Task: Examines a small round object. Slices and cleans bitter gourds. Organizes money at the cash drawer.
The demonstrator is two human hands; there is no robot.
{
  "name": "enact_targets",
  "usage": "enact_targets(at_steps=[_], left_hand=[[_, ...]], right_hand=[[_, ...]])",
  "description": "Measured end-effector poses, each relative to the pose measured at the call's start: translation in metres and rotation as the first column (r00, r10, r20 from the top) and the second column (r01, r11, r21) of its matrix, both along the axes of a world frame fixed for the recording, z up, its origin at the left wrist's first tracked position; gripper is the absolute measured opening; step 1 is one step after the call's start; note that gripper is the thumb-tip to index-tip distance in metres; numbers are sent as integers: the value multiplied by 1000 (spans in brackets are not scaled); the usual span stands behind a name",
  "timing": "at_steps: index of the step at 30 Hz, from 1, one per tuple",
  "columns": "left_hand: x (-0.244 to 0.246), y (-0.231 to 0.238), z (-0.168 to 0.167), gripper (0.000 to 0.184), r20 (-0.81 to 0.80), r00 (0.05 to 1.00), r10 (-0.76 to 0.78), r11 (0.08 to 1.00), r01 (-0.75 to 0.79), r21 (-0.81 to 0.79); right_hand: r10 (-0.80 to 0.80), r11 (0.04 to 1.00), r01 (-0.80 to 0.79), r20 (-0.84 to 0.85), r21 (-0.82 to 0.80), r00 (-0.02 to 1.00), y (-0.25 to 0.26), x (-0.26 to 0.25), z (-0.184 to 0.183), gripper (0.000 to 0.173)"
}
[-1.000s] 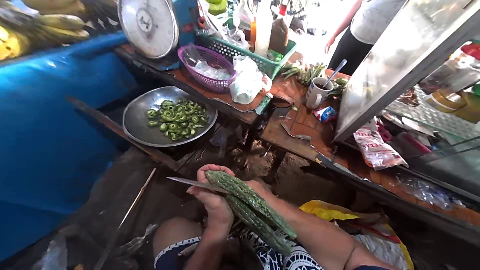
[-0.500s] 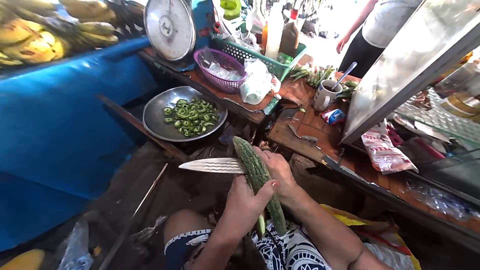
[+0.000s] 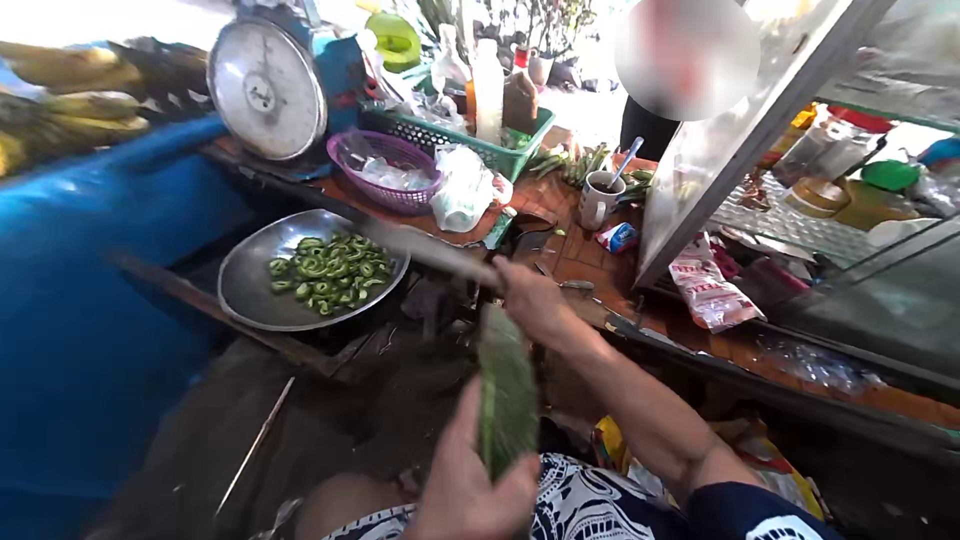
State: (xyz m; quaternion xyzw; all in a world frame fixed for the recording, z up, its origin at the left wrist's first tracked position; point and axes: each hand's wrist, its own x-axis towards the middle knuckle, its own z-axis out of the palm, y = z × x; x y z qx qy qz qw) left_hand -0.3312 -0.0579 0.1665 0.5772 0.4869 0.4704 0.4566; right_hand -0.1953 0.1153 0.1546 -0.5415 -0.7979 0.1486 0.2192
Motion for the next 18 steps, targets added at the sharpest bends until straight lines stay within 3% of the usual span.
enact_targets(at_steps=[2,5,8,12,18], left_hand=[[4,-8,6,77,-31,996,-85,996,84,-35],[7,8,-4,75,63,993,101,995,-101,-13],[5,28,-4,74,128,961,245,969,-240,-56],[9,43,-12,69,129,967,221,971,-206,-125],[30,94,-20,66,111,989,101,962,-68,-264]], right_hand=[[-154,975,140,-74,-172,985,17,13,16,44],[-119,976,67,-252,-208,960,14,27,27,34],[-94,959,-24,-399,-282,912,20,39,32,35],[-122,936,-26,-392,-351,912,35,61,13,51],[-237,933,163,-207,-322,949,35,79,-1,56]])
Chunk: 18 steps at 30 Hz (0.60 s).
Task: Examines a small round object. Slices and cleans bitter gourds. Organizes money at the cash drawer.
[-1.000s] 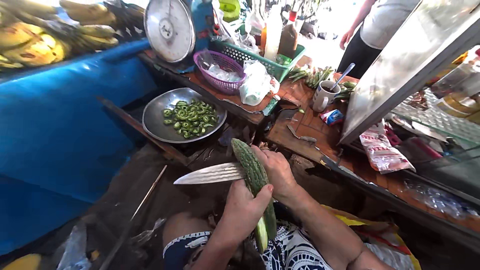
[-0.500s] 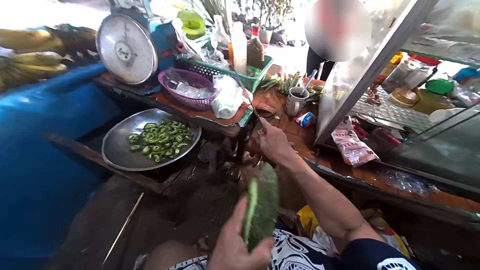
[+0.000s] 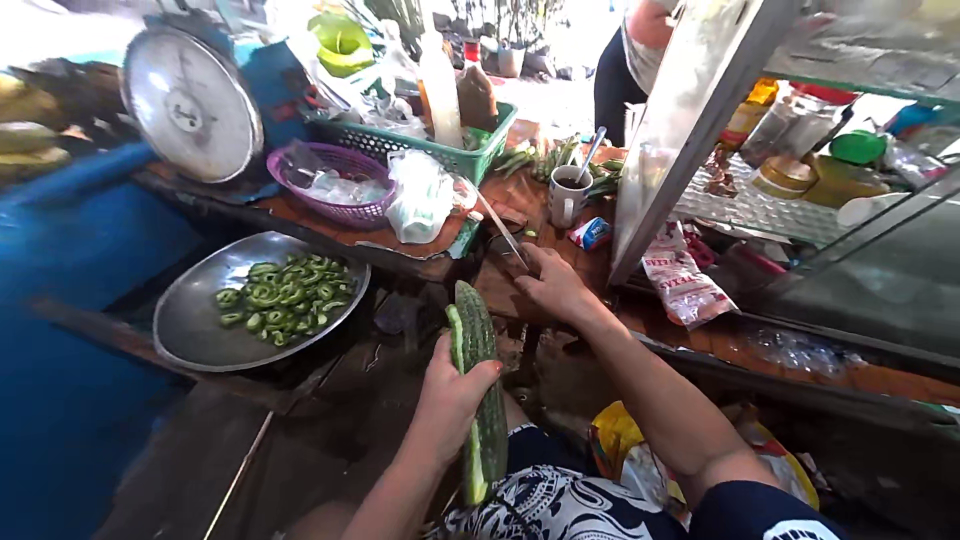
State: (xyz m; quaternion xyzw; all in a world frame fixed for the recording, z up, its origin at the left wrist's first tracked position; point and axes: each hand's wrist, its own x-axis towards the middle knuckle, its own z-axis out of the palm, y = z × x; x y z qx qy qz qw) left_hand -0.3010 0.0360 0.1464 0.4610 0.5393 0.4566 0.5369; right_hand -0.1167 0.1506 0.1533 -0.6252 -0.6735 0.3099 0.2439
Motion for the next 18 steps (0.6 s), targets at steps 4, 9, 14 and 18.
enact_targets(at_steps=[4,9,14,18], left_hand=[[23,42,0,65,-67,995,-77,996,73,-51],[58,111,-22,69,-97,991,-91,996,92,7],[75,160,-36,75,-187,981,-50,995,64,70],[77,168,-34,82,-239,971,-27,990,60,130]], right_hand=[[-97,995,91,274,36,957,6,-2,-4,58],[-137,990,105,497,92,857,21,-1,-15,56],[-200,980,165,561,114,803,38,14,-19,49],[-222,974,157,554,163,802,41,24,-20,45]])
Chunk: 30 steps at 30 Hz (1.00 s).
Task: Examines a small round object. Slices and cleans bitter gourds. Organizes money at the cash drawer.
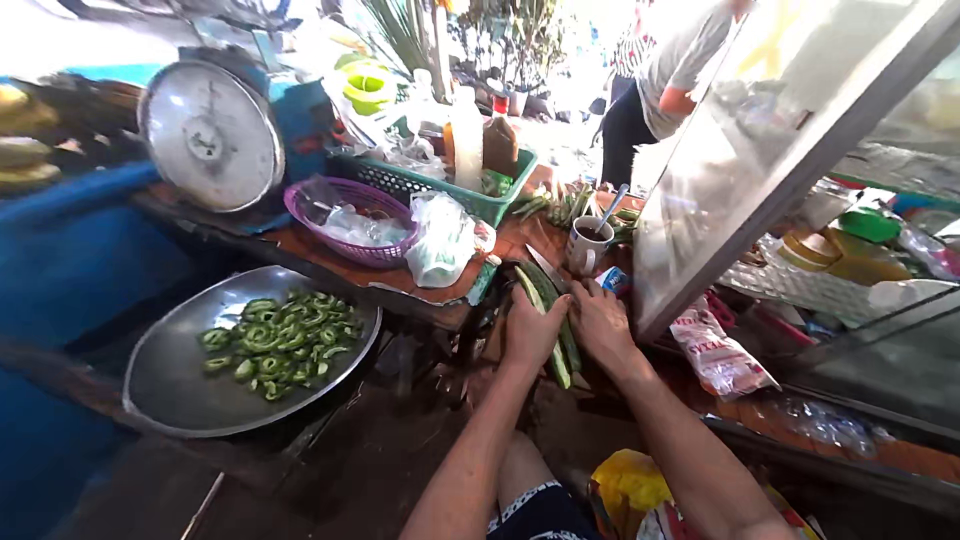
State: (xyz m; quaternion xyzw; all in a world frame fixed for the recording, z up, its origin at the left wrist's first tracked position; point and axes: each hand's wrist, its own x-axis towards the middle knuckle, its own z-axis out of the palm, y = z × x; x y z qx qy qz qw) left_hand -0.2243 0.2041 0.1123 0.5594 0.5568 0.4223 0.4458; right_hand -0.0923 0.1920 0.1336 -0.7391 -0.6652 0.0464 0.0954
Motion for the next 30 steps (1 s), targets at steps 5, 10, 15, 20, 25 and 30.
enact_targets(at_steps=[5,10,15,20,25,30], left_hand=[[-6,-1,-5,62,18,1000,3,996,-5,93],[-12,0,-14,57,102,994,50,993,-60,97],[-13,0,-20,53,278,956,97,989,-124,80],[-21,0,-16,46,600,796,75,997,-68,-35],[-27,0,-9,42,740,664,110,988,10,-156],[-26,-1,-9,45,696,710,104,986,20,-168]], right_hand=[[250,864,-129,-192,486,949,-27,-17,-11,37],[354,821,-210,-184,530,917,-41,-33,-44,35],[316,771,-236,-33,591,948,-31,-33,-57,36],[385,746,-174,-203,643,901,-31,-33,-54,34],[439,739,-148,-303,658,846,-36,-32,-54,34],[470,738,-129,-367,663,803,-38,-32,-55,33]])
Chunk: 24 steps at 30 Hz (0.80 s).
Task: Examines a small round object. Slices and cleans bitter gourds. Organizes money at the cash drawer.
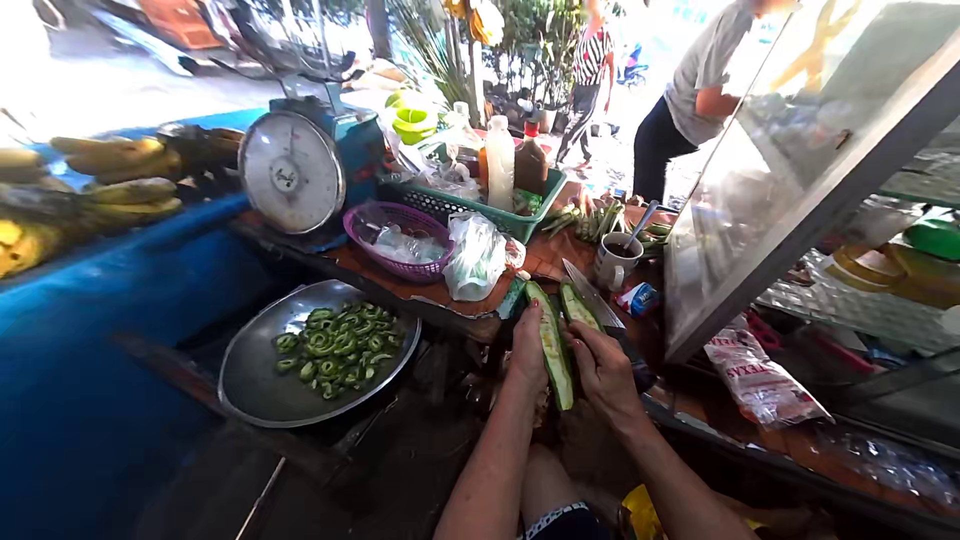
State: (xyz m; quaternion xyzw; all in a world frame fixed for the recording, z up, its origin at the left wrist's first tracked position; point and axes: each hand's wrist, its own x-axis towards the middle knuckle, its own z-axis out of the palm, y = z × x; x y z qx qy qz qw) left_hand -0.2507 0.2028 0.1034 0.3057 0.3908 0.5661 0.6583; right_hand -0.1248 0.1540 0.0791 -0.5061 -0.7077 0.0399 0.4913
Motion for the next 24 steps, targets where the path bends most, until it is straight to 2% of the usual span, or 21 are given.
enact_targets(at_steps=[4,9,14,21,24], left_hand=[[-1,0,2,39,-55,998,-28,1000,27,-4],[-1,-2,2,35,-26,999,-32,999,32,-29],[-14,-12,11,43,52,997,-57,994,61,-88],[-68,-80,42,60,-4,996,-93,993,92,-79],[-88,-112,48,56,-31,997,-64,998,64,-12]], right_hand=[[2,999,0,-30,52,1000,2,-2,-2,31],[-19,997,19,-8,69,1000,2,-3,-2,32],[-31,993,29,15,110,999,3,-6,-3,33],[-42,987,35,44,156,998,3,-3,-1,36],[-55,980,45,46,193,997,5,-2,-2,35]])
